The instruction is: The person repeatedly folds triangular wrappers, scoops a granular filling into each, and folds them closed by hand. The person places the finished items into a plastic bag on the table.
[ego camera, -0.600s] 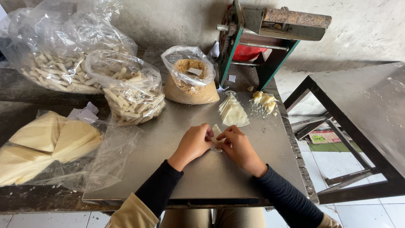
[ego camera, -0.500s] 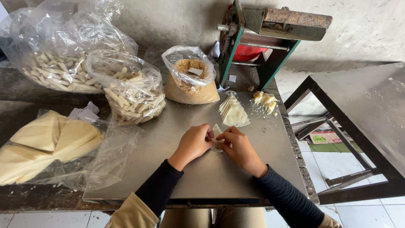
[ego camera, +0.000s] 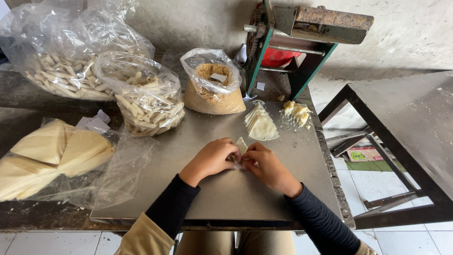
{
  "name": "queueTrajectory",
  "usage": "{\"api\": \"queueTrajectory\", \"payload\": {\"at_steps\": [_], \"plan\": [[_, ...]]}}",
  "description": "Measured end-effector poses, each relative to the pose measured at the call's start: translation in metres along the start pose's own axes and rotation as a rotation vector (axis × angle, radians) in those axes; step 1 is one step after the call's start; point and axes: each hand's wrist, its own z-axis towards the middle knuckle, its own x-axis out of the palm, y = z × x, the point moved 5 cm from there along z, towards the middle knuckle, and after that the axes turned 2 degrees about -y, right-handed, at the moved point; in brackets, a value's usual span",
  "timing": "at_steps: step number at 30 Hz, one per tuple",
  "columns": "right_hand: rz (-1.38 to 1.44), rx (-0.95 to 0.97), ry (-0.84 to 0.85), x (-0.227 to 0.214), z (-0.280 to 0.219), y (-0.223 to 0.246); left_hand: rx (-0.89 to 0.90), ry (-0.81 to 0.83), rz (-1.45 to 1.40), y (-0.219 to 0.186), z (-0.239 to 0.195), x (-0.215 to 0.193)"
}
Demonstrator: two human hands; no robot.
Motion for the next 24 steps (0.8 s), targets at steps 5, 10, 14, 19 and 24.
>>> {"api": "queueTrajectory", "payload": {"at_steps": [5, 10, 14, 19, 24], "plan": [[-0.088, -0.047, -0.047, 0.001, -0.002, 0.003, 0.028, -0.096, 0.056, -0.003, 0.003, -0.004], [-0.156, -0.086, -0.143, 0.002, 0.002, -0.007, -0.049, -0.064, 0.067, -0.003, 0.004, -0.002], [-0.038, 0.08, 0.018, -0.001, 0.023, -0.025, -0.072, -0.165, 0.059, 0.001, 0.008, -0.003], [-0.091, 0.119, 0.043, -0.006, 0.032, -0.03, -0.024, -0.202, 0.104, 0.002, 0.007, 0.005], [-0.337, -0.295, -0.131, -0.003, 0.009, -0.01, 0.191, -0.218, 0.295, -0.004, -0.003, 0.008]]}}
